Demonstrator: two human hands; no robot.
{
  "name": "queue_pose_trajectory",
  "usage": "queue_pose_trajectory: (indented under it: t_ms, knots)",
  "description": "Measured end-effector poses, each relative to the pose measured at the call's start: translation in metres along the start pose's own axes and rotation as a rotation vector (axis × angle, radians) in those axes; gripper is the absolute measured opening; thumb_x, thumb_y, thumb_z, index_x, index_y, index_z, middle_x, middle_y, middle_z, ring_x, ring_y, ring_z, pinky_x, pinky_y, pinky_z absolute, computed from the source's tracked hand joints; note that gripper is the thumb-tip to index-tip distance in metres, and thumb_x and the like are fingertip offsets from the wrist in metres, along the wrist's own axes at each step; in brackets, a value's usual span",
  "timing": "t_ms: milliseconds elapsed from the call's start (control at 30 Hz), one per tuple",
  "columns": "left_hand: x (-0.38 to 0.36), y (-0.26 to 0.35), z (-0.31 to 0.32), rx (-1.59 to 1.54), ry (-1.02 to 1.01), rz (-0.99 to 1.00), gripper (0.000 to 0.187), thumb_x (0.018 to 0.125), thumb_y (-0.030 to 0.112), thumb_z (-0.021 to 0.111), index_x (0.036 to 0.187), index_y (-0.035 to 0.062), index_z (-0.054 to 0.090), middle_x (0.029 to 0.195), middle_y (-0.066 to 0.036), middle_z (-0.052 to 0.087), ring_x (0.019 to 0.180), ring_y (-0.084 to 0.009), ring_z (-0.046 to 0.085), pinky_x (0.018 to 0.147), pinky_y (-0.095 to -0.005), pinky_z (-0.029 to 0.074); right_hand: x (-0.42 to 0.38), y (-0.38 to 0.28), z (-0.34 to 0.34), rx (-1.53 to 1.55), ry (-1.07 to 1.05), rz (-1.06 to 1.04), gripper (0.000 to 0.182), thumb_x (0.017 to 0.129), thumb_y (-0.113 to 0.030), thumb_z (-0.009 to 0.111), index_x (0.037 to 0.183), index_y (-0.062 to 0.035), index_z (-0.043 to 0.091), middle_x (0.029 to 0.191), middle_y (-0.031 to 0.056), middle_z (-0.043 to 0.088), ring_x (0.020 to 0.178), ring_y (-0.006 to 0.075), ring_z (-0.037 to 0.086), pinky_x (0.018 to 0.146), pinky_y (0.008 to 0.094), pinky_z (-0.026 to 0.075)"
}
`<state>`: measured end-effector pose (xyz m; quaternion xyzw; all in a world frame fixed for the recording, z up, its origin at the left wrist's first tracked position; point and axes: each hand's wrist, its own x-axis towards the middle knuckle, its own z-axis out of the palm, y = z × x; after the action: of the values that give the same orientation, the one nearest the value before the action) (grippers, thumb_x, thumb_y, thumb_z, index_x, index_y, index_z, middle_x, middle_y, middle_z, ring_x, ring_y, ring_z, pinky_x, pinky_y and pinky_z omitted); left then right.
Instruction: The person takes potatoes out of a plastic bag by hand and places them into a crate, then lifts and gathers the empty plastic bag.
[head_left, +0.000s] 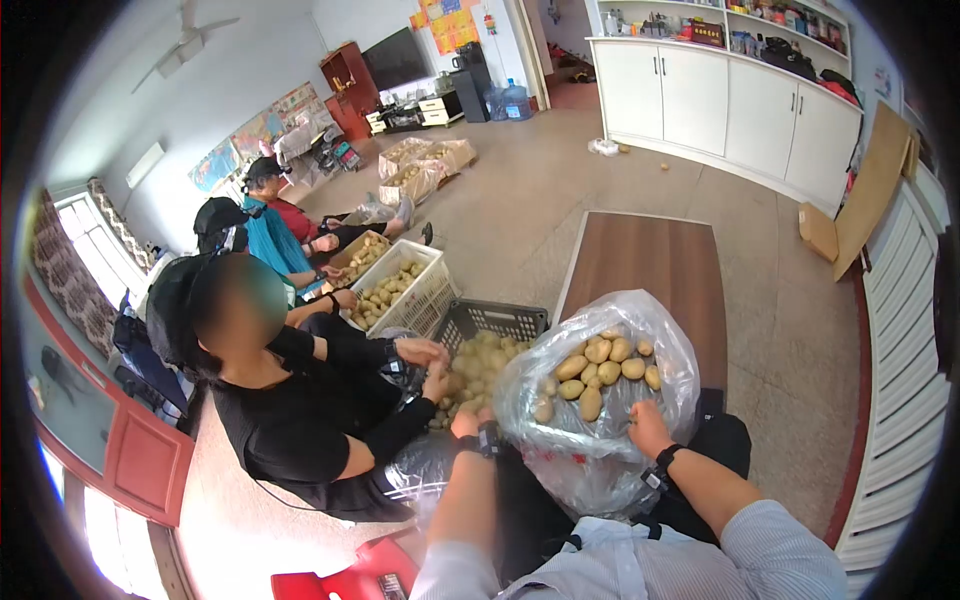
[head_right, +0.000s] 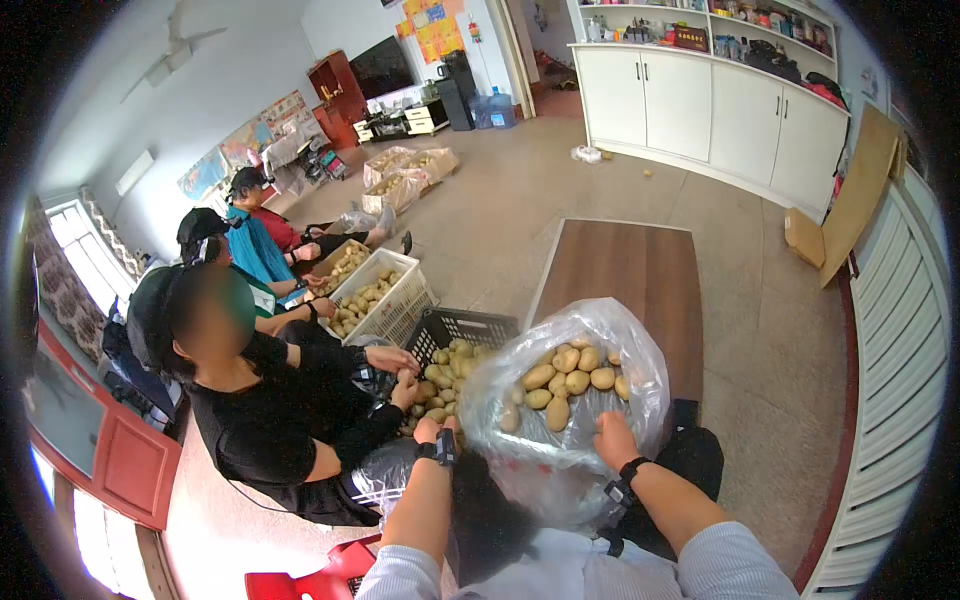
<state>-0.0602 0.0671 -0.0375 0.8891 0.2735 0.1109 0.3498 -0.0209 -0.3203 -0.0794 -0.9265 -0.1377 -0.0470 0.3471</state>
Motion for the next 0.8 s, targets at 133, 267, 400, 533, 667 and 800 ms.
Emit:
queue_pose_trajectory:
  t_ms: [133, 267, 400, 533, 667, 800]
  knots:
    - [0.034, -0.047, 0.042, -0.222, 0.043, -0.133, 0.04, 0.083, 0.025, 0.069, 0.112, -0.0009, 0.059, 0.094, -0.015, 0.064, 0.078, -0.0246, 0.066, 0.069, -0.038, 0.055, -0.001, -0.006, -0.003, 0.062, 0.007, 0.013, 0.028, 0.069, 0.0, 0.062, 0.096, -0.0051, 0.052, 0.097, 0.0193, 0.055, 0.098, 0.0402, 0.053, 0.082, 0.0447, 0.045]
    - [0.03, -0.003, 0.04, -1.323, -0.113, -0.645, 0.023, 0.086, 0.014, 0.052, 0.103, -0.0013, 0.047, 0.104, -0.017, 0.051, 0.096, -0.0354, 0.058, 0.077, -0.0459, 0.055, 0.005, -0.01, 0.0, 0.135, 0.0, 0.068, 0.032, 0.071, -0.002, 0.063, 0.101, -0.0035, 0.054, 0.099, 0.0202, 0.059, 0.096, 0.0412, 0.056, 0.083, 0.0444, 0.046]
    - [0.019, 0.025, 0.046, -1.368, -0.321, -0.637, 0.025, 0.086, 0.012, 0.052, 0.107, -0.002, 0.047, 0.102, -0.017, 0.052, 0.094, -0.0378, 0.057, 0.079, -0.054, 0.052, 0.015, -0.013, 0.014, 0.125, -0.031, 0.107, 0.036, 0.077, -0.008, 0.065, 0.111, -0.0017, 0.052, 0.095, 0.0181, 0.063, 0.084, 0.0334, 0.064, 0.073, 0.04, 0.051]
    - [0.007, 0.043, 0.051, -1.216, -0.509, -0.53, 0.032, 0.09, 0.019, 0.053, 0.115, 0.0012, 0.044, 0.106, -0.015, 0.053, 0.091, -0.0347, 0.057, 0.081, -0.0491, 0.052, 0.034, -0.052, 0.016, 0.691, -0.27, 0.262, 0.04, 0.089, -0.022, 0.063, 0.118, 0.0007, 0.049, 0.087, 0.0109, 0.064, 0.064, 0.0141, 0.065, 0.053, 0.0261, 0.051]
    - [0.008, 0.044, 0.062, -1.244, -0.686, -0.534, 0.038, 0.091, 0.022, 0.055, 0.121, 0.0026, 0.043, 0.108, -0.014, 0.054, 0.092, -0.0331, 0.058, 0.081, -0.0469, 0.052, 0.049, -0.103, 0.007, 0.613, -0.453, 0.246, 0.046, 0.092, -0.034, 0.06, 0.118, 0.0023, 0.05, 0.086, 0.0085, 0.064, 0.062, 0.0132, 0.063, 0.051, 0.0257, 0.049]
    - [-0.014, 0.085, 0.038, -1.103, -0.859, -0.577, 0.031, 0.094, 0.027, 0.051, 0.118, 0.0054, 0.051, 0.112, -0.013, 0.057, 0.086, -0.0292, 0.059, 0.073, -0.0411, 0.05, 0.062, -0.123, 0.019, 0.484, -0.348, 0.022, 0.047, 0.093, -0.037, 0.058, 0.118, 0.0027, 0.054, 0.087, 0.0106, 0.065, 0.075, 0.0157, 0.064, 0.059, 0.0289, 0.05]
